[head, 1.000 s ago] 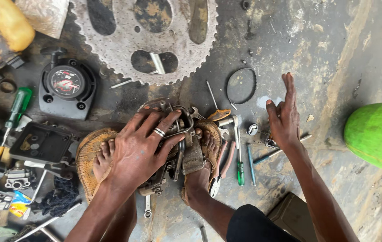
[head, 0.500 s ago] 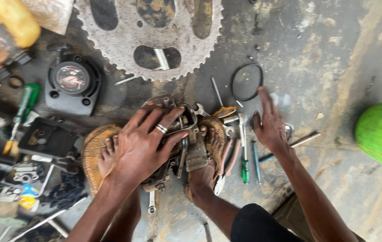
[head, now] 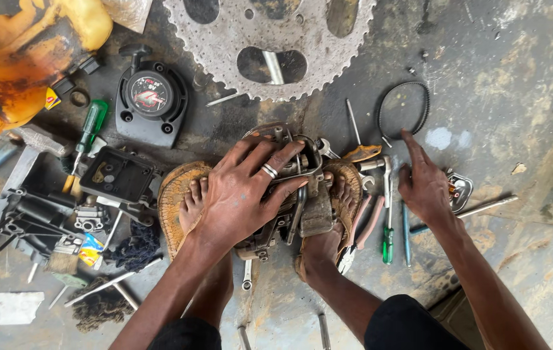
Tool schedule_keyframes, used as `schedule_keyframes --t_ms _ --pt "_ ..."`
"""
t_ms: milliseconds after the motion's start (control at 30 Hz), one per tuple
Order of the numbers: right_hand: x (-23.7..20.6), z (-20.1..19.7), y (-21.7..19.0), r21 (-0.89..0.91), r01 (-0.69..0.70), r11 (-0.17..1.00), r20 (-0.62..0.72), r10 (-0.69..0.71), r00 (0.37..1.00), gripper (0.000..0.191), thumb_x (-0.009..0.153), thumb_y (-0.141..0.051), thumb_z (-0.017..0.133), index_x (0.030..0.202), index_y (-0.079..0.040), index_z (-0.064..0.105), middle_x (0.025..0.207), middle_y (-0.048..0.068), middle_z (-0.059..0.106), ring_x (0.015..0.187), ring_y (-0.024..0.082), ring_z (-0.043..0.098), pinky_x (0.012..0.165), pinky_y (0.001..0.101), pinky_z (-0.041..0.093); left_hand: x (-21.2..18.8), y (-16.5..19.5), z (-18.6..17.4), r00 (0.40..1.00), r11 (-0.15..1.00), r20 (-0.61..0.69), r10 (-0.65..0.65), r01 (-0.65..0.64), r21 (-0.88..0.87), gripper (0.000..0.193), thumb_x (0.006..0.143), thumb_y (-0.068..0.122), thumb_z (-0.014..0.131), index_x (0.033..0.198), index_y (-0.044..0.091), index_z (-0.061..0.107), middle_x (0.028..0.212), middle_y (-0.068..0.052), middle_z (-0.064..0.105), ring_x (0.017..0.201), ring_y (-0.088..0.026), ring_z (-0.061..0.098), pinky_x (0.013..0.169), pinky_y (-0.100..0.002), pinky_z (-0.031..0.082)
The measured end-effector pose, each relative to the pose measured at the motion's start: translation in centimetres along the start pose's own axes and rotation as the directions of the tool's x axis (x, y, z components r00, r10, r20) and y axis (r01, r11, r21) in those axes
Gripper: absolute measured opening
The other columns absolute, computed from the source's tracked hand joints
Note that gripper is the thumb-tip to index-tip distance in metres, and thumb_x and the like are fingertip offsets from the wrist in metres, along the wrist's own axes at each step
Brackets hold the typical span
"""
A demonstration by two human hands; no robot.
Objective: The person sits on the floor of a repair workshop and works on a small engine, using a screwdriver to loosen and remove parts from the engine's top cover. They lift off a black plastic shroud, reposition the engine, and continue unscrewing components while holding the engine steady with their foot and hands.
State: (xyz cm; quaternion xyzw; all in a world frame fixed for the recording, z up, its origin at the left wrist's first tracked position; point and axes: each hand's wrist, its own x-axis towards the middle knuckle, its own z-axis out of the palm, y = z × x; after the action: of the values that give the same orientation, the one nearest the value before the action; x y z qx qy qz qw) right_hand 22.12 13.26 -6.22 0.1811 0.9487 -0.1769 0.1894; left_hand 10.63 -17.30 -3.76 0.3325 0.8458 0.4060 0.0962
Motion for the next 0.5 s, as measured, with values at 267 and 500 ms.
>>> schedule_keyframes --t_ms 267,500 --pt "-0.8 1.1 -0.5 -0.060 0.038 0.997 -0.001 -0.038 0.999 0.088 0.089 -0.001 0.051 0.163 -0.003 0.003 0.162 0.018 0.043 0.067 0.037 0.070 0.052 0.0463 0.057 -0.3 -0.4 0.1 1.000 1.000 0.016 -0.005 0.006 -0.030 0.052 0.093 0.036 0.077 0.138 0.014 0.066 0.112 -0.011 0.068 0.110 -0.034 0.062 0.096 -0.047 0.053" --pt "-1.0 1.3 -0.6 -0.134 -0.110 0.985 0.095 0.123 0.988 0.087 0.096 -0.008 0.052 0.171 -0.008 0.007 0.102 0.029 0.071 0.063 0.038 0.067 0.059 0.0508 0.054 -0.4 -0.6 0.4 1.000 1.000 0.014 -0.001 0.001 -0.029 0.053 0.093 0.039 0.077 0.139 0.014 0.065 0.112 -0.011 0.068 0.111 -0.033 0.063 0.096 -0.047 0.053"
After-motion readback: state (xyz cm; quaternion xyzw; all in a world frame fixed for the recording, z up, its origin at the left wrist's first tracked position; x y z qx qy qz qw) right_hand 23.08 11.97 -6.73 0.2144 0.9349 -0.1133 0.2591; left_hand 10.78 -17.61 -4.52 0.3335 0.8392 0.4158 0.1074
